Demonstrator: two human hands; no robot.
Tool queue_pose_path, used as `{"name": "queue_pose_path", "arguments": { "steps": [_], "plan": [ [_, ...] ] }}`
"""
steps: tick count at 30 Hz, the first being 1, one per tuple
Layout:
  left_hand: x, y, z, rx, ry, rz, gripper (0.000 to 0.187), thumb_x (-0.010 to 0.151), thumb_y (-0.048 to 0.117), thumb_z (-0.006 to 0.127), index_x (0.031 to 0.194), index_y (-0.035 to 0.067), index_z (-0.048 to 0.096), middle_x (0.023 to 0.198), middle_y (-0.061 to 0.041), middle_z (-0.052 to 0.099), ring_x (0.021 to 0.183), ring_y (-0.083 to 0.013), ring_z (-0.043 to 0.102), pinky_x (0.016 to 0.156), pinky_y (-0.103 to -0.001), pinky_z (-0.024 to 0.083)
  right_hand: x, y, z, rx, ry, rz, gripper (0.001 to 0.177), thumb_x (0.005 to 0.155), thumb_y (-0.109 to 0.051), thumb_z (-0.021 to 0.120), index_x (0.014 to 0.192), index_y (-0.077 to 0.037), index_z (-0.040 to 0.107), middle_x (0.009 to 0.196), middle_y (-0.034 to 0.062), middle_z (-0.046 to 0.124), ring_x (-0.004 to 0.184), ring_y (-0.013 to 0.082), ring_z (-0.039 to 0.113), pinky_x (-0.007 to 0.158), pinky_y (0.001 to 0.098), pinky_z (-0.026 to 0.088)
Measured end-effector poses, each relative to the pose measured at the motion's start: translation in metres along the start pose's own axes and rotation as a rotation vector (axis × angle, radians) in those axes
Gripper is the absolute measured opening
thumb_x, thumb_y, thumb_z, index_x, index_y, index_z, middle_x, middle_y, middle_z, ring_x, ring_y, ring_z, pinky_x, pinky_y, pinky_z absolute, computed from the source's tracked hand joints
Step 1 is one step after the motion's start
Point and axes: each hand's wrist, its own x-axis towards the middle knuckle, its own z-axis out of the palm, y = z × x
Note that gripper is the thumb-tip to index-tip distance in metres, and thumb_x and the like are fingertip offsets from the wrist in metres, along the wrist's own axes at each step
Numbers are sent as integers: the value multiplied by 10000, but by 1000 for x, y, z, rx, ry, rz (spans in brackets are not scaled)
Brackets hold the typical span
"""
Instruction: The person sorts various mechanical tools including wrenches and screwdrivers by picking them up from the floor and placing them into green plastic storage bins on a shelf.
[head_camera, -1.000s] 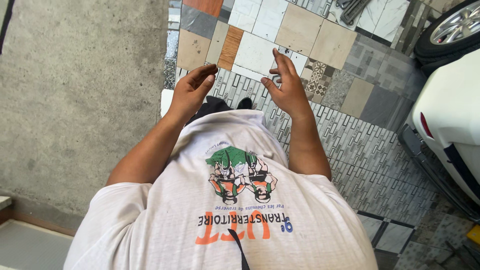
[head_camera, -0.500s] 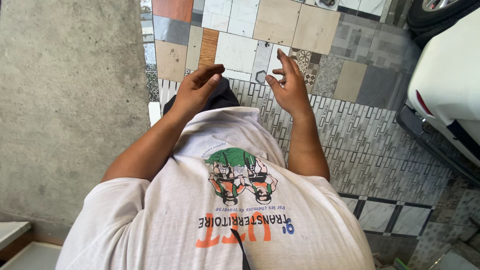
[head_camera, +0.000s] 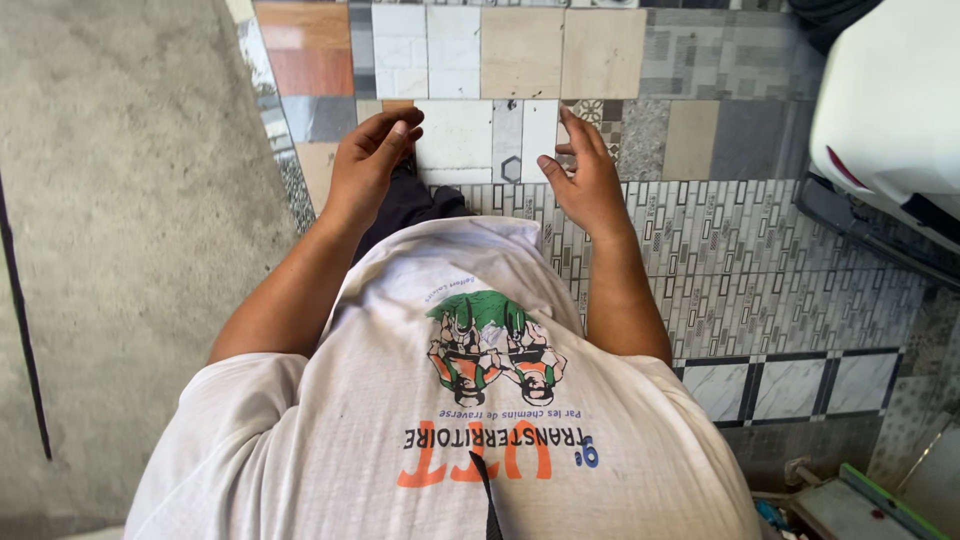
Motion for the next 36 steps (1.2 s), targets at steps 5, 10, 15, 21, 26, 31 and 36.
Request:
{"name": "queue_pose_path", "arguments": {
  "steps": [5,10,15,21,26,31,36],
  "plan": [
    [77,40,-10,47,-107,-22,416,1031,330,587,1325,37,622,1334,-95,669,1259,-211,637,1038,-358,487,49,-27,-17,-161,122,15,681,962,-175,741,1544,-82,398,1484,186,480,1132,248,670,887,367,585],
    [139,67,-40,1,-154,-47,407,1032,330,582,1320,47,630,1331,-98,675,1251,-218,647,1042,-355,503,108,-55,-2,-156,225,38,656,974,-168,723,1542,-93,405,1485,175,502,1123,236,679,877,365,586],
    [181,77,-96,2,-176,-123,395,1037,322,569,1311,47,636,1319,-108,676,1238,-229,650,1020,-359,508,159,-87,28,-257,200,5,642,979,-167,744,1530,-73,430,1470,170,513,1116,278,666,933,384,563],
    [221,83,-130,-15,-55,-102,388,1054,311,541,1321,44,628,1343,-97,670,1257,-228,651,1054,-354,505,205,-104,30,-262,165,-47,624,985,-163,742,1524,-62,443,1486,176,496,1102,268,683,944,384,565],
    [251,88,-135,-67,-72,-78,398,1054,314,558,1325,29,620,1352,-115,660,1270,-245,634,1060,-376,508,265,-89,17,-270,140,8,641,970,-175,752,1525,-69,448,1471,149,516,1087,264,684,926,379,569],
    [288,105,-154,-35,160,-64,413,1039,333,565,1339,52,611,1347,-100,669,1270,-227,644,1063,-363,513,357,-64,-5,-397,75,-147,685,992,-194,788,1553,-56,419,1494,181,472,1093,302,664,919,401,548],
    [343,143,-154,-15,340,-44,415,1033,335,581,1328,46,626,1336,-110,675,1251,-231,657,1044,-367,514,453,-53,-52,-311,108,-189,700,988,-199,793,1562,-89,406,1545,145,458,1145,289,667,958,384,558]
  ]
}}
